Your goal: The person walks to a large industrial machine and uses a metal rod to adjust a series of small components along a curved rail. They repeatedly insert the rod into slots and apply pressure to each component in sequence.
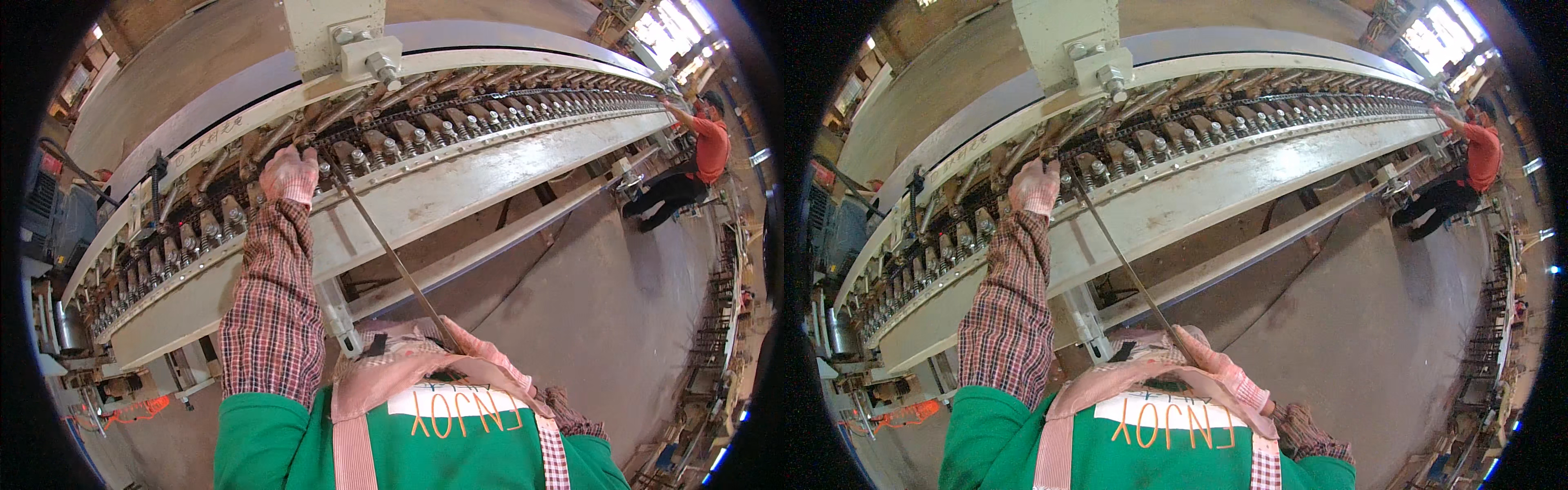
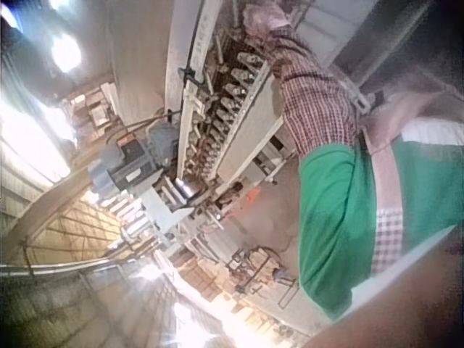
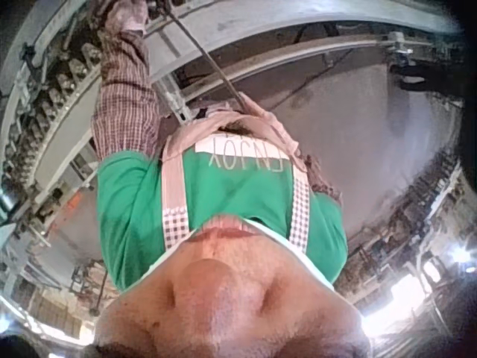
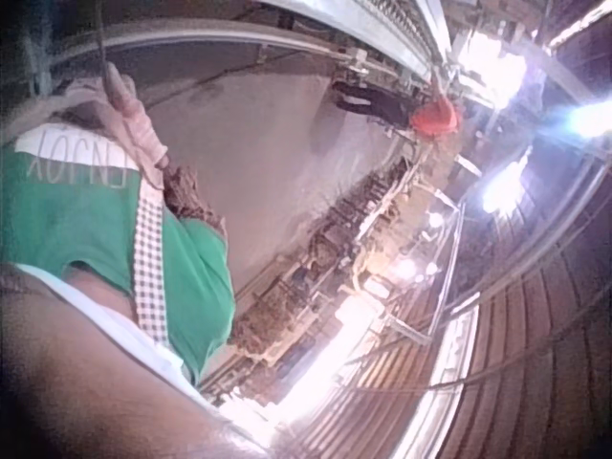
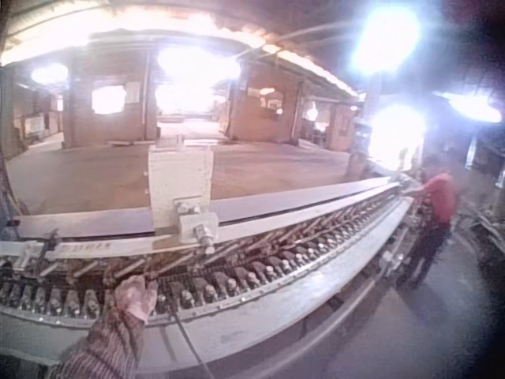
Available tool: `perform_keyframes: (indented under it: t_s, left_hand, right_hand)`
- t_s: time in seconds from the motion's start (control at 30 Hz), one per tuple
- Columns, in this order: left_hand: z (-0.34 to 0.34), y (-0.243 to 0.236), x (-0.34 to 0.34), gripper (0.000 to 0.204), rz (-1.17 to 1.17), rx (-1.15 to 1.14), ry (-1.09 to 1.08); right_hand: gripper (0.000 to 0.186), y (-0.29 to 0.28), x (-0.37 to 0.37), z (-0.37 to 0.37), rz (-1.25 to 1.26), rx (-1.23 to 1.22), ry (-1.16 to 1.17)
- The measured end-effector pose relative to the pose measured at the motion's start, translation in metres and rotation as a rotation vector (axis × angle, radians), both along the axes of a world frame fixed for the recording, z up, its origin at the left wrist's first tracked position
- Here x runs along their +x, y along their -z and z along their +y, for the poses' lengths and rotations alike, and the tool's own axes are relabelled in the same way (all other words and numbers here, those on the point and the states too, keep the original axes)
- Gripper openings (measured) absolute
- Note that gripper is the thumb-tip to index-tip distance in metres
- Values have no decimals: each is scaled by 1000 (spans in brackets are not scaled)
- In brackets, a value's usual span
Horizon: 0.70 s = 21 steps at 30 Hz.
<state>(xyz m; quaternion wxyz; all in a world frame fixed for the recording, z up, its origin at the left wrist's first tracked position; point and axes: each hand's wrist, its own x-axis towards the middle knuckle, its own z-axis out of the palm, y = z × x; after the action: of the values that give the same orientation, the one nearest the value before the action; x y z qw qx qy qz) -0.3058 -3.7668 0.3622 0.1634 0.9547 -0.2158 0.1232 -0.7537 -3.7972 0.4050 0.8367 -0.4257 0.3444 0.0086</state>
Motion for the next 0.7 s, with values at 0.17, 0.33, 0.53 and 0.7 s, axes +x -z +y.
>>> perform_keyframes:
  t_s: [0.17,0.33,0.53,0.7]
  left_hand:
    - [6,31,11,39,-200,-238,87]
    - [7,43,32,42,227,-411,33]
    - [1,-2,3,52,218,-205,-27]
    - [-1,-5,3,52,110,-45,-3]
  right_hand:
    - [37,-14,-6,5,151,-75,59]
    - [29,-33,14,11,295,-79,115]
    - [27,-70,53,21,564,211,469]
    - [48,-37,20,18,276,-352,71]
